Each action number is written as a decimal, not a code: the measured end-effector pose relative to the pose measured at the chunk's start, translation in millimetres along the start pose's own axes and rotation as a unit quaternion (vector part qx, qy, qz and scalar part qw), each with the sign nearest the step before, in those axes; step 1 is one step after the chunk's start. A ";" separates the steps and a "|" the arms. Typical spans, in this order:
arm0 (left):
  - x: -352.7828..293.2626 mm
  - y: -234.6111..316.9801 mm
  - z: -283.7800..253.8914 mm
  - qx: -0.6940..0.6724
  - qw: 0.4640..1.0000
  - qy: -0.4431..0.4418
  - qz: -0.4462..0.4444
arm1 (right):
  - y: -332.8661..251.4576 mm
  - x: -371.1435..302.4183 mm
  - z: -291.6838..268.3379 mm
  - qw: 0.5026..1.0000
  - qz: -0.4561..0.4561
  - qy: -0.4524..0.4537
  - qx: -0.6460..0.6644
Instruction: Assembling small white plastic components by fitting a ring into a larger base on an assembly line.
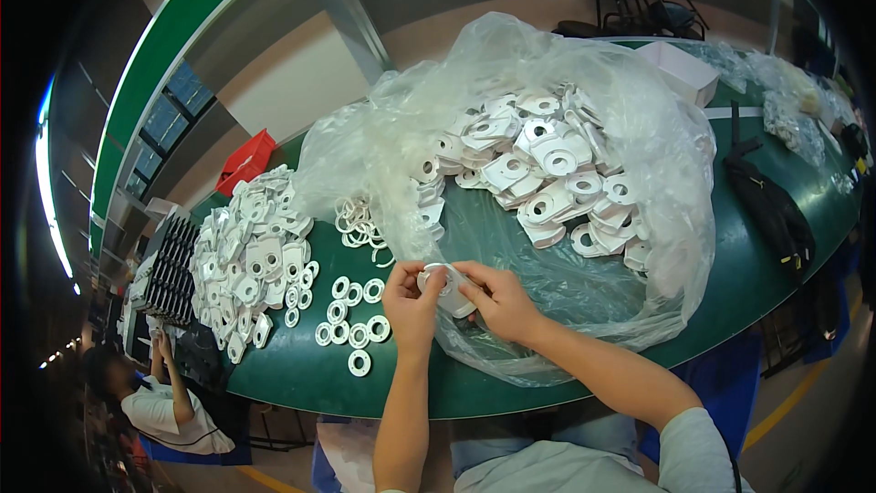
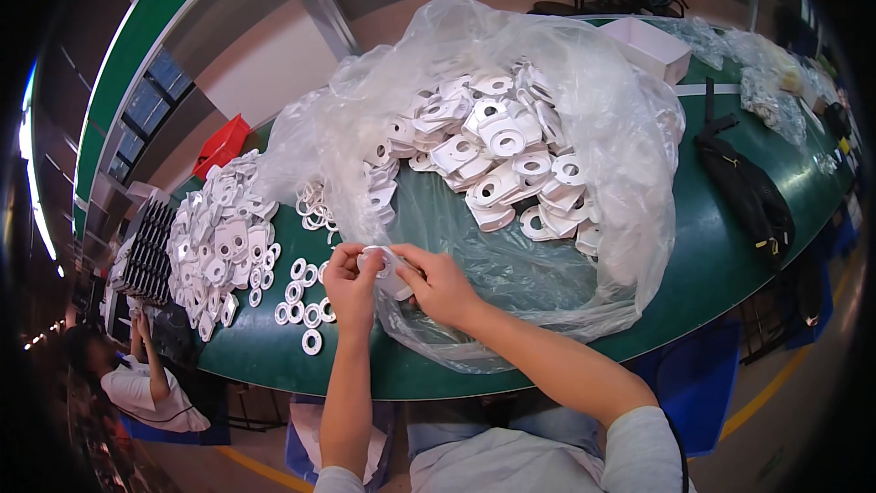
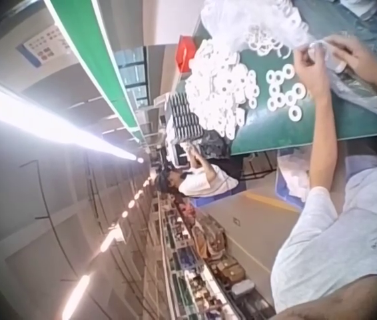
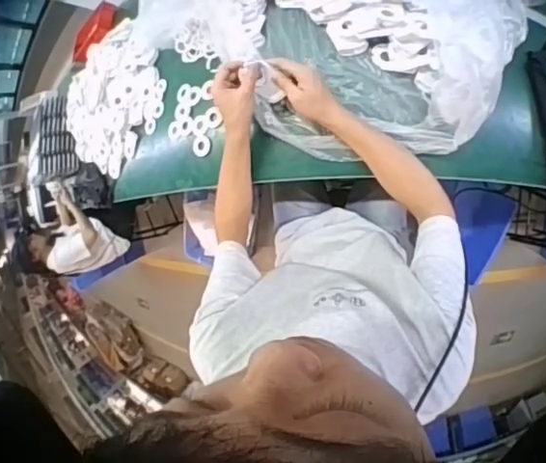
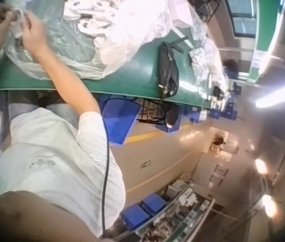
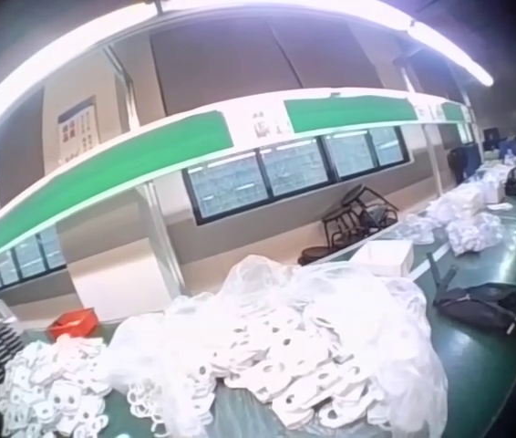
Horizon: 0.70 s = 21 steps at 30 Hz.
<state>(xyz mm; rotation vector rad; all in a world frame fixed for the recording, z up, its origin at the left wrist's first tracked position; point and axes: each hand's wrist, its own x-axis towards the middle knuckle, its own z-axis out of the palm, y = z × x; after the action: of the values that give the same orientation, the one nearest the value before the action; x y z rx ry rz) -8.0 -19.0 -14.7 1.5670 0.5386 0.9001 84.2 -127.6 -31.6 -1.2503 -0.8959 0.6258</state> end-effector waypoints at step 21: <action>2.6 2.1 -9.8 -0.016 1.000 -0.011 0.003 | 6.5 6.7 -8.2 0.992 0.034 -0.040 0.113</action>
<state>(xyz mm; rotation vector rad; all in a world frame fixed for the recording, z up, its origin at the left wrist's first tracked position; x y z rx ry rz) -14.5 -11.3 -11.9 1.5477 0.5017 0.8901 95.1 -125.0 -36.9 -1.0605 -0.8260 0.8148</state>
